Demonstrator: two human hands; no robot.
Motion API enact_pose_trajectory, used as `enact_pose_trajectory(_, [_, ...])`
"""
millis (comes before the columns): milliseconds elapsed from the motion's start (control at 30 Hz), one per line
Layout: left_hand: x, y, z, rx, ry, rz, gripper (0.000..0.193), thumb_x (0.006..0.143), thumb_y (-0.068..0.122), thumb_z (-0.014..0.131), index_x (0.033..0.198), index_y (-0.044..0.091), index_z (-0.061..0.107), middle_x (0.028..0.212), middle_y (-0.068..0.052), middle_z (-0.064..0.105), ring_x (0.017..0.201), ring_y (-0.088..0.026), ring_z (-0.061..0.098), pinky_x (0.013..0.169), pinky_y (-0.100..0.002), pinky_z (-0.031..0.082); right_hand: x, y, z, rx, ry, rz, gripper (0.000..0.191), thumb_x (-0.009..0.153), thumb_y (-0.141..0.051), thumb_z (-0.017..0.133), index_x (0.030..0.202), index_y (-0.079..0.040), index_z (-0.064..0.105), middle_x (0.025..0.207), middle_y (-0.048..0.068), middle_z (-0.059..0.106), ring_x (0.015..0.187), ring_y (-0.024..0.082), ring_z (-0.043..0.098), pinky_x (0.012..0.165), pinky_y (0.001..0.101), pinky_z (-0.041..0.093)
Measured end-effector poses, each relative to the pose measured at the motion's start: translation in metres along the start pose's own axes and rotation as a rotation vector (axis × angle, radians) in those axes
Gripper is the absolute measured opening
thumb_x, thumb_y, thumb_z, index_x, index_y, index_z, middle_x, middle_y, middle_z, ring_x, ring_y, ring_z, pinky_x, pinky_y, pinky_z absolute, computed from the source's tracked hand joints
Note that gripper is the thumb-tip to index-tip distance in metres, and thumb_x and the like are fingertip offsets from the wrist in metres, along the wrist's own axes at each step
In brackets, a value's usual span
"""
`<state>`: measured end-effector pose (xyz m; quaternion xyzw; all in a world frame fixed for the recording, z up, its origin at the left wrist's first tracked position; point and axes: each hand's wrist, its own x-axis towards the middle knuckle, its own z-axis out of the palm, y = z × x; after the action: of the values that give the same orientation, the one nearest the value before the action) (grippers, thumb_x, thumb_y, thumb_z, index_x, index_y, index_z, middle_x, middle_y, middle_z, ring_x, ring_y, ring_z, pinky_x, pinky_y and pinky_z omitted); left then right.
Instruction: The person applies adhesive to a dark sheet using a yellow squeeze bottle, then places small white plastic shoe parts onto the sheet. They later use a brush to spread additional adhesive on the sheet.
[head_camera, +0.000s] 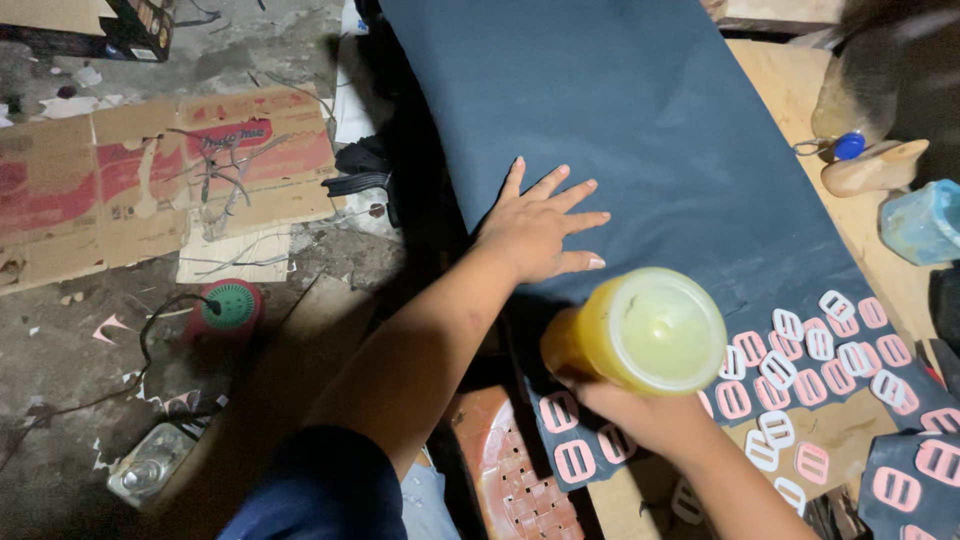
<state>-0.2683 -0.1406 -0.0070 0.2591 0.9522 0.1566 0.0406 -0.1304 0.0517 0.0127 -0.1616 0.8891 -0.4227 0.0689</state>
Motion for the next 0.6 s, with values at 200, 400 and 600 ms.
enact_pose_trajectory(200, [-0.005,0.002,0.012,-0.002,0.222,0.003,0.078,0.086,0.067,0.057,0.148,0.021,0.048,0.158,-0.002,0.036,0.149,-0.03,0.021,0.115,-0.068,-0.002,-0.025,0.01,-0.027,0.253,0.135,0.201,0.036,0.073,-0.01,0.079,0.107,-0.002,0.071,0.104,0.007,0.076,0.095,0.02,0.071,0.085,0.0353,0.056])
enact_pose_trajectory(400, [-0.039,0.007,0.037,-0.161,0.82,-0.124,0.04,0.101,0.038,0.067,0.134,0.014,0.063,0.138,-0.003,0.068,0.142,-0.026,0.051,0.122,-0.056,0.028,-0.036,0.019,-0.037,0.256,0.332,-0.063,0.038,0.083,-0.008,0.073,0.119,0.002,0.068,0.12,0.013,0.069,0.119,0.024,0.062,0.103,0.0398,0.049])
enact_pose_trajectory(600, [-0.098,0.03,0.081,-1.289,0.832,-0.761,0.039,0.092,0.028,0.07,0.118,0.004,0.055,0.089,-0.005,0.066,0.075,-0.015,0.063,0.065,-0.032,0.053,-0.032,0.01,-0.019,0.469,0.297,0.026,0.072,0.075,-0.006,0.081,0.141,-0.005,0.051,0.127,0.01,0.066,0.117,0.021,0.064,0.102,0.0395,0.051])
